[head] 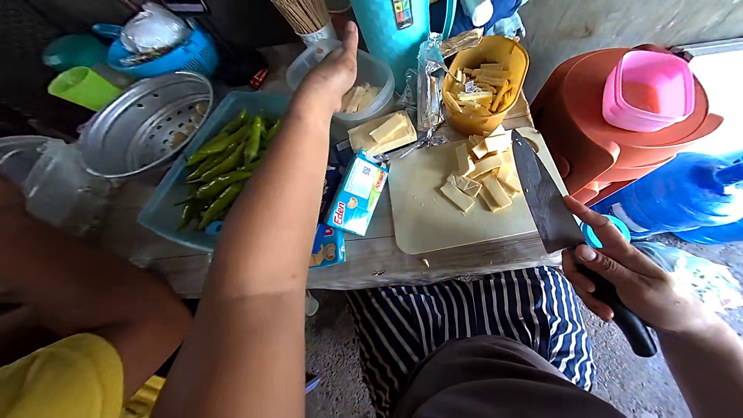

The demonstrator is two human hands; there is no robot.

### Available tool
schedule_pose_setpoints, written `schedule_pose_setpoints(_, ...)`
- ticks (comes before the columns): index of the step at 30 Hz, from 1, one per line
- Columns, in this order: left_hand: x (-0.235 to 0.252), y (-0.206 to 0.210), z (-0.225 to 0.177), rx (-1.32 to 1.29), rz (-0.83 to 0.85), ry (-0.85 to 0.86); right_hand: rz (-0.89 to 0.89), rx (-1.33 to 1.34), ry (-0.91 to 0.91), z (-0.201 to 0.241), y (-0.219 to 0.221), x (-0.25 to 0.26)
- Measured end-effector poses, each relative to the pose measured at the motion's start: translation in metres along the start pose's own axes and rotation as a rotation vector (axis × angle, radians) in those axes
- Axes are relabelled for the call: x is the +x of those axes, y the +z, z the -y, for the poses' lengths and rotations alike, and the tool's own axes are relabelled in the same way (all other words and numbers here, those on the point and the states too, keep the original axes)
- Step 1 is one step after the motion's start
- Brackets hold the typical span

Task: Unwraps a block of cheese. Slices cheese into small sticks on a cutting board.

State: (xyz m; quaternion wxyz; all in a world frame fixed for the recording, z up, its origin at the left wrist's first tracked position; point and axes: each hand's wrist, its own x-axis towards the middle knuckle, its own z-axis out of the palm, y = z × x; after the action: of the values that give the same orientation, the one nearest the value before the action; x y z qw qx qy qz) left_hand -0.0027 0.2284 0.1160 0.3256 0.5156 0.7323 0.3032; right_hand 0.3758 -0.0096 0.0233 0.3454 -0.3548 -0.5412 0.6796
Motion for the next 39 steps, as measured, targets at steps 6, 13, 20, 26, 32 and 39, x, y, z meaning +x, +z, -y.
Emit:
schedule_pose_setpoints(6, -0.054, 0.009, -0.013, 0.236, -0.088, 0.287, -0.043, -0.037, -0.001, 0.002, -0.006, -0.002)
schedule_pose_setpoints(13, -0.129, 0.081, 0.039, 0.555, 0.247, 0.602, -0.027, -0.082, -0.029, 0.003, -0.001, 0.000)
schedule_pose_setpoints(20, -0.129, 0.101, 0.056, 0.509, 0.251, 0.630, -0.028, -0.120, -0.031, 0.000, 0.003, -0.004)
schedule_pose_setpoints(26, -0.127, 0.110, 0.054, 0.542, 0.223, 0.635, -0.042, -0.099, -0.039, -0.001, 0.003, -0.006)
schedule_pose_setpoints(32, -0.118, 0.105, 0.039, 0.566, 0.410, 0.575, -0.013, -0.107, -0.046, -0.001, 0.005, -0.005)
schedule_pose_setpoints(39, -0.123, 0.094, 0.030, 0.472, 0.574, 0.581, -0.027, -0.104, -0.064, -0.002, 0.005, -0.006)
